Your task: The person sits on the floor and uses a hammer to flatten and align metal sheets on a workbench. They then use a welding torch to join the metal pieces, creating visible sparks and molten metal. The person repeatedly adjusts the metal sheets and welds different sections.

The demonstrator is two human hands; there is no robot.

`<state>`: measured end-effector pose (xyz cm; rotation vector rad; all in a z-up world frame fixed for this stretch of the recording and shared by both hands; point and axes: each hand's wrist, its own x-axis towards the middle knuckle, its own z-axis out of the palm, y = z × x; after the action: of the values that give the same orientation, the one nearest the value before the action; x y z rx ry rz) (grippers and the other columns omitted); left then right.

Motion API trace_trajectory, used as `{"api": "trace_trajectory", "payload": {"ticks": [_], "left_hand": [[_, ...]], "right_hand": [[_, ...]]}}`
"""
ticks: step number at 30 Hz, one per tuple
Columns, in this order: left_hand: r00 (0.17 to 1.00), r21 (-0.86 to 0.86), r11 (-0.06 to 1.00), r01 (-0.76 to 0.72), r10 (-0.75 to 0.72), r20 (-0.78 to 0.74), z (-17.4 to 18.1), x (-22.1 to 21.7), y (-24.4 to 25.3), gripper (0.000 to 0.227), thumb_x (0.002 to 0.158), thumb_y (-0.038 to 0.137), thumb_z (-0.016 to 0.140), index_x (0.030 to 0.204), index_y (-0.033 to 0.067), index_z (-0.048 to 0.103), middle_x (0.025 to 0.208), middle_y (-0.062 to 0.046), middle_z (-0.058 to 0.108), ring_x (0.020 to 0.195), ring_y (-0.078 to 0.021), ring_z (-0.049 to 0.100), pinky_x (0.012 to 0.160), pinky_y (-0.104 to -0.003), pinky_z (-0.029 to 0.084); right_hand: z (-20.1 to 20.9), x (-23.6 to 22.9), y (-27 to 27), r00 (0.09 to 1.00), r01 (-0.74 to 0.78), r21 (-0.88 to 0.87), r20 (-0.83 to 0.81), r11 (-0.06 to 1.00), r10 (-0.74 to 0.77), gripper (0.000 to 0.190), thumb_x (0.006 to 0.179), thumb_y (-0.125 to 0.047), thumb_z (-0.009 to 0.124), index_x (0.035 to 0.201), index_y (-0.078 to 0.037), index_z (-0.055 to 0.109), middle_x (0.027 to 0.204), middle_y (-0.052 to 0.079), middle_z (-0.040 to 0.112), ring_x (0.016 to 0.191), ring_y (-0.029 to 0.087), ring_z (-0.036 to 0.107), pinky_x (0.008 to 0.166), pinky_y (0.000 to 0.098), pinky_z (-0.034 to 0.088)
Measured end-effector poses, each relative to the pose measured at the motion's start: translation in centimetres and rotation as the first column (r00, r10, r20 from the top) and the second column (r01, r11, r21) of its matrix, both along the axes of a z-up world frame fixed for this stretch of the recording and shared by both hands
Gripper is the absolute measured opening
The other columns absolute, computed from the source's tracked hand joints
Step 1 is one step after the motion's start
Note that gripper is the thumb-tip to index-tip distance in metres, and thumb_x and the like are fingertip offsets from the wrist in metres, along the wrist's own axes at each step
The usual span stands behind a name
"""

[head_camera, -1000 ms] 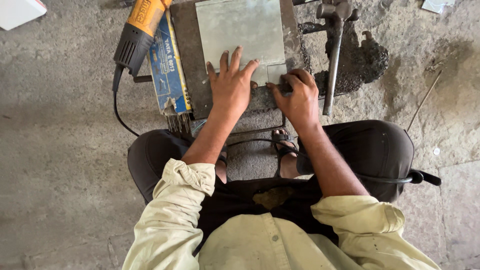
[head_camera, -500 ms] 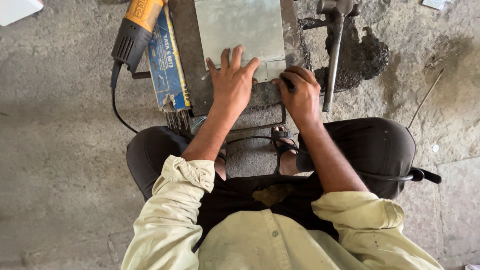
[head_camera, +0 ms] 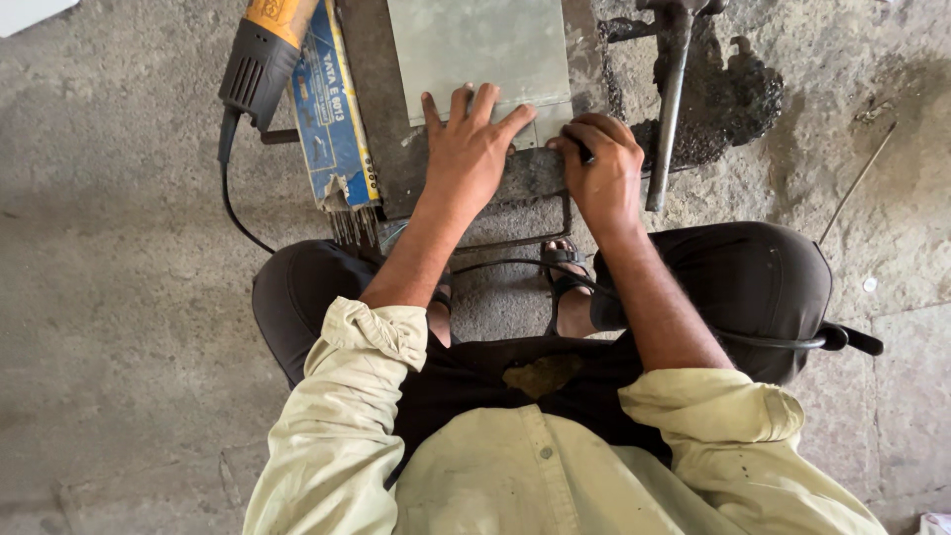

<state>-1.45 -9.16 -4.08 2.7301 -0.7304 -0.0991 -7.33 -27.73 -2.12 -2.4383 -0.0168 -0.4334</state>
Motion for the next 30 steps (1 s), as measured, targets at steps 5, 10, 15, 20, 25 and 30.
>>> {"api": "trace_trajectory", "payload": {"ticks": [5, 10, 15, 20, 25, 30], "left_hand": [[0.999, 0.005, 1.0, 0.03, -0.03, -0.03, 0.3, 0.0, 0.0, 0.049, 0.096, 0.004, 0.062, 0.135, 0.034, 0.066, 0.143, -0.013, 0.047, 0.137, -0.0376, 0.042, 0.111, -0.083, 0.015], [0.996, 0.001, 0.998, 0.068, -0.068, -0.049, 0.2, 0.3, 0.0, 0.056, 0.093, 0.001, 0.061, 0.135, 0.0387, 0.067, 0.139, -0.011, 0.049, 0.134, -0.0359, 0.043, 0.109, -0.084, 0.012], [0.996, -0.026, 0.998, 0.063, -0.064, -0.064, 0.0, 0.3, 0.1, 0.047, 0.095, 0.001, 0.062, 0.126, 0.0352, 0.072, 0.138, -0.01, 0.05, 0.132, -0.033, 0.045, 0.111, -0.085, 0.009], [0.995, -0.014, 0.999, 0.043, -0.044, -0.094, 0.0, 0.4, 0.0, 0.055, 0.088, -0.01, 0.061, 0.12, 0.0333, 0.076, 0.138, -0.009, 0.05, 0.134, -0.0321, 0.044, 0.113, -0.083, 0.007], [0.995, -0.06, 0.998, 0.033, -0.038, -0.089, 0.1, 0.4, 0.1, 0.058, 0.081, -0.011, 0.063, 0.118, 0.032, 0.077, 0.136, -0.008, 0.05, 0.132, -0.032, 0.044, 0.112, -0.082, 0.005], [0.998, -0.116, 0.993, 0.039, -0.045, -0.048, -0.1, 0.2, 0.2, 0.053, 0.088, -0.007, 0.065, 0.118, 0.0339, 0.078, 0.133, -0.008, 0.051, 0.13, -0.0319, 0.045, 0.114, -0.082, 0.005]], "right_hand": [[0.3, -0.1, 0.1, 1.0, 0.006, 0.003, -0.023, 1.0, -0.006, 0.011, 0.091, -0.003, 0.081, 0.1, 0.003, 0.078, 0.109, 0.017, 0.075, 0.099, 0.031, 0.073, 0.092, 0.0404, 0.059], [-0.1, 0.0, 0.0, 0.999, 0.008, -0.002, -0.032, 1.0, -0.008, 0.012, 0.092, -0.005, 0.081, 0.102, 0.002, 0.078, 0.11, 0.017, 0.075, 0.101, 0.03, 0.074, 0.093, 0.0395, 0.059], [-0.5, 0.0, -0.1, 0.999, 0.017, -0.002, -0.035, 1.0, -0.017, 0.014, 0.09, -0.006, 0.082, 0.101, 0.002, 0.078, 0.11, 0.016, 0.075, 0.1, 0.03, 0.074, 0.092, 0.0391, 0.059], [-0.7, -0.1, -0.2, 1.0, 0.015, -0.027, -0.015, 1.0, -0.015, 0.016, 0.089, -0.008, 0.083, 0.1, 0.002, 0.078, 0.11, 0.016, 0.075, 0.1, 0.031, 0.072, 0.092, 0.0407, 0.057], [-0.8, -0.3, -0.1, 1.0, -0.006, -0.042, 0.015, 0.999, 0.007, 0.018, 0.09, -0.01, 0.084, 0.101, 0.003, 0.077, 0.112, 0.016, 0.075, 0.101, 0.032, 0.071, 0.091, 0.0416, 0.056], [-0.9, -0.1, -0.3, 1.0, -0.018, -0.061, 0.0, 0.998, 0.018, 0.017, 0.091, -0.01, 0.083, 0.1, 0.003, 0.077, 0.112, 0.015, 0.075, 0.101, 0.032, 0.07, 0.092, 0.0416, 0.055]]}}
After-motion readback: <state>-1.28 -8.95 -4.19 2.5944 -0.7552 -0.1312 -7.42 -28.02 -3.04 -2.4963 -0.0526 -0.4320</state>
